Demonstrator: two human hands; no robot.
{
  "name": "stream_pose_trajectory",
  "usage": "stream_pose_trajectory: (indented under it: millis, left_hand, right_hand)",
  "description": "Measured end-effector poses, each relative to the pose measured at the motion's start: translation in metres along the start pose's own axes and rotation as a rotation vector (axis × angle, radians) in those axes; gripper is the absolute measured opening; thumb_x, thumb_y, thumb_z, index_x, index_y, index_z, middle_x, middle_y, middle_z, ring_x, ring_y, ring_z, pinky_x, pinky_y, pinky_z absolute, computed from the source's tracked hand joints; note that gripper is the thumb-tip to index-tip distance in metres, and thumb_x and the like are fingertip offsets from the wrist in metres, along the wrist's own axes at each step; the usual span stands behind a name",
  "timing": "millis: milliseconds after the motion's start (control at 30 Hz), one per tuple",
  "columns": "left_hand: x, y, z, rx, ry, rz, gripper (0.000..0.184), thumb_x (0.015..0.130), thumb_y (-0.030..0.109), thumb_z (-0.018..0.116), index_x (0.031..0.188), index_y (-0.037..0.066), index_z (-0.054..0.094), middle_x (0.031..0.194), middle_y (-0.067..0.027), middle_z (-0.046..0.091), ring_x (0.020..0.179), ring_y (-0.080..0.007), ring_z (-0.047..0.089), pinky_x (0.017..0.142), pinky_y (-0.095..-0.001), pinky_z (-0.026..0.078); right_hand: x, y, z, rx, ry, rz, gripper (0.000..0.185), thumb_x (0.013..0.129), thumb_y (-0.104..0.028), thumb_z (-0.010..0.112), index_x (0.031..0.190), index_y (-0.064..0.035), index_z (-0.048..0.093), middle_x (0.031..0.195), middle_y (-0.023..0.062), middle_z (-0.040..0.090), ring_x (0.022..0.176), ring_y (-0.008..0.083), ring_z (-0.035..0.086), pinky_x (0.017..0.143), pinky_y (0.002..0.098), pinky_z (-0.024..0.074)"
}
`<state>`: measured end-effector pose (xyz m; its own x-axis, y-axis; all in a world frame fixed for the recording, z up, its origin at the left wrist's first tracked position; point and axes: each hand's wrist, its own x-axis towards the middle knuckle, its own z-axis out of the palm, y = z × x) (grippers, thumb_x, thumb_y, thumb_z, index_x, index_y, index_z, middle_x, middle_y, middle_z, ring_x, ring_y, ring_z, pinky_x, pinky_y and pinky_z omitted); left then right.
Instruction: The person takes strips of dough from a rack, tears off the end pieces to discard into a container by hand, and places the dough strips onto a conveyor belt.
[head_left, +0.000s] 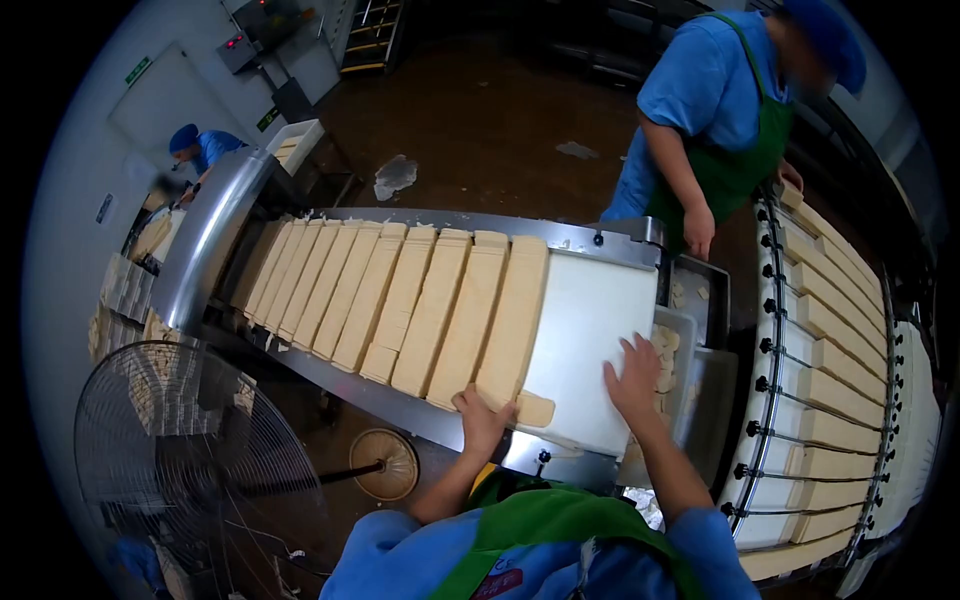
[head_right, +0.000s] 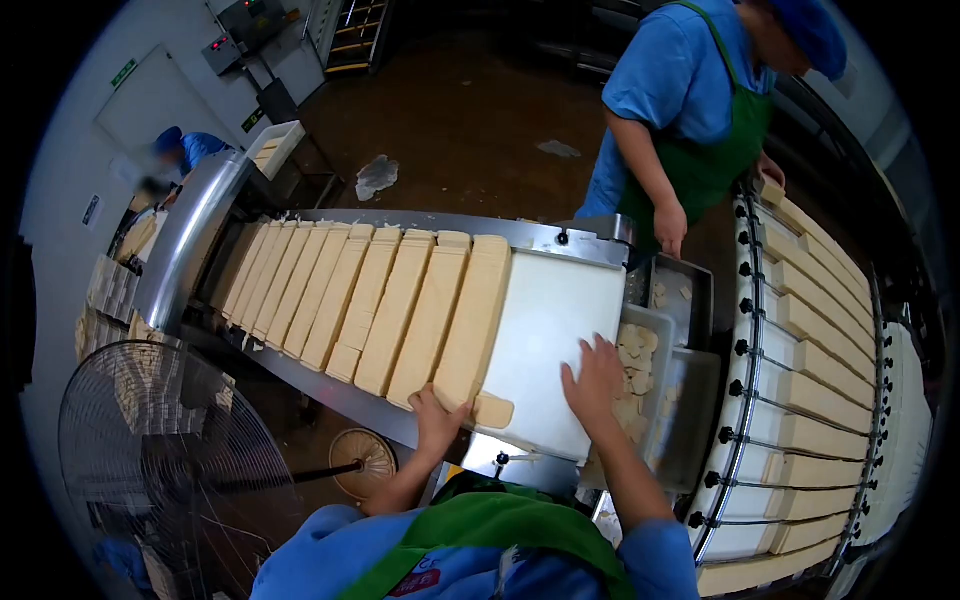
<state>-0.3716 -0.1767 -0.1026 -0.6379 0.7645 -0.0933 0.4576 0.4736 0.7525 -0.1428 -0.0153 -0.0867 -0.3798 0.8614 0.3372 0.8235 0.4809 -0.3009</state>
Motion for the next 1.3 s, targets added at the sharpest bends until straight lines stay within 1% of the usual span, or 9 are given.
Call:
stream_pose_trajectory:
  millis: [167, 400, 667, 833, 900, 1033, 1133, 1267, 1300]
  left_hand:
    - [0.003, 0.01, -0.007, 0.161, -0.14, 0.016, 0.089, 0.074, 0.035, 0.076, 0.13, -0.012, 0.025, 0.113, -0.0303, 0.039, 0.092, -0.0476, 0.054, 0.078, -0.0484, 0.05]
    - [0.01, 0.025, -0.014, 0.368, -0.266, -0.008, 0.095, 0.075, 0.047, 0.071, 0.131, -0.013, 0.024, 0.112, -0.0268, 0.044, 0.087, -0.0408, 0.06, 0.069, -0.0447, 0.054]
    - [0.011, 0.016, -0.011, 0.374, -0.27, 0.111, 0.093, 0.072, 0.045, 0.074, 0.131, -0.011, 0.029, 0.111, -0.0255, 0.045, 0.084, -0.0383, 0.062, 0.068, -0.0416, 0.055]
    - [0.025, 0.029, -0.012, 0.266, -0.382, 0.358, 0.09, 0.072, 0.041, 0.074, 0.135, -0.002, 0.027, 0.112, -0.0279, 0.042, 0.082, -0.044, 0.059, 0.069, -0.047, 0.053]
    - [0.025, 0.043, -0.005, 0.321, -0.571, 0.215, 0.09, 0.072, 0.042, 0.074, 0.134, -0.002, 0.025, 0.113, -0.0285, 0.04, 0.081, -0.0447, 0.059, 0.069, -0.0485, 0.053]
    - [0.021, 0.065, 0.023, 0.249, -0.45, 0.225, 0.081, 0.071, 0.031, 0.076, 0.129, -0.002, 0.03, 0.118, -0.0307, 0.036, 0.095, -0.0469, 0.054, 0.079, -0.0493, 0.05]
    - [0.005, 0.089, 0.04, 0.12, -0.374, 0.446, 0.08, 0.067, 0.017, 0.078, 0.132, 0.0, 0.033, 0.124, -0.0324, 0.03, 0.108, -0.0473, 0.045, 0.094, -0.0467, 0.042]
    - [-0.043, 0.146, 0.072, -0.028, -0.483, 0.659, 0.077, 0.066, 0.01, 0.077, 0.133, 0.004, 0.037, 0.13, -0.031, 0.026, 0.114, -0.048, 0.04, 0.097, -0.0451, 0.04]
    - [-0.059, 0.165, 0.075, -0.047, -0.564, 0.711, 0.078, 0.066, 0.01, 0.077, 0.133, 0.005, 0.038, 0.132, -0.0286, 0.025, 0.115, -0.0461, 0.041, 0.097, -0.0443, 0.041]
  right_hand:
    - [0.103, -0.066, 0.072, -0.022, -0.215, 0.039, 0.072, 0.083, -0.044, 0.061, 0.136, 0.0002, 0.041, 0.146, 0.0221, 0.03, 0.13, 0.0375, 0.031, 0.104, 0.0494, 0.0271]
    - [0.201, -0.124, 0.106, -0.056, -0.449, 0.087, 0.068, 0.089, -0.056, 0.046, 0.144, -0.0172, 0.033, 0.153, 0.0206, 0.015, 0.128, 0.0371, 0.037, 0.101, 0.0494, 0.0338]
    - [0.201, -0.115, 0.07, -0.072, -0.563, 0.409, 0.071, 0.08, -0.048, 0.058, 0.137, -0.0122, 0.035, 0.142, 0.0211, 0.027, 0.116, 0.0392, 0.048, 0.092, 0.046, 0.0452]
    - [0.159, -0.039, 0.031, -0.115, -0.396, 0.679, 0.081, 0.072, -0.042, 0.065, 0.133, -0.0008, 0.032, 0.134, 0.0244, 0.03, 0.111, 0.0432, 0.049, 0.088, 0.0486, 0.0472]
    - [0.134, -0.018, 0.026, -0.006, -0.268, 0.754, 0.081, 0.071, -0.041, 0.066, 0.132, 0.0002, 0.032, 0.133, 0.0249, 0.031, 0.112, 0.0447, 0.047, 0.089, 0.0496, 0.0462]
    - [0.084, 0.027, 0.009, 0.197, 0.049, 0.893, 0.079, 0.07, -0.039, 0.068, 0.129, 0.0, 0.031, 0.131, 0.0264, 0.032, 0.113, 0.0476, 0.045, 0.092, 0.0516, 0.0429]
    - [0.03, 0.062, -0.037, 0.284, 0.322, 0.941, 0.074, 0.072, -0.035, 0.067, 0.128, -0.0007, 0.031, 0.126, 0.0279, 0.034, 0.113, 0.0453, 0.045, 0.093, 0.0495, 0.042]
    - [-0.062, 0.081, -0.164, 0.292, 0.605, 1.142, 0.069, 0.077, -0.032, 0.065, 0.128, 0.0014, 0.032, 0.122, 0.0283, 0.037, 0.109, 0.0458, 0.048, 0.094, 0.048, 0.0416]
    - [-0.097, 0.108, -0.173, 0.116, 0.628, 1.148, 0.068, 0.078, -0.032, 0.065, 0.127, 0.0016, 0.033, 0.122, 0.0289, 0.037, 0.104, 0.0461, 0.052, 0.093, 0.0474, 0.043]
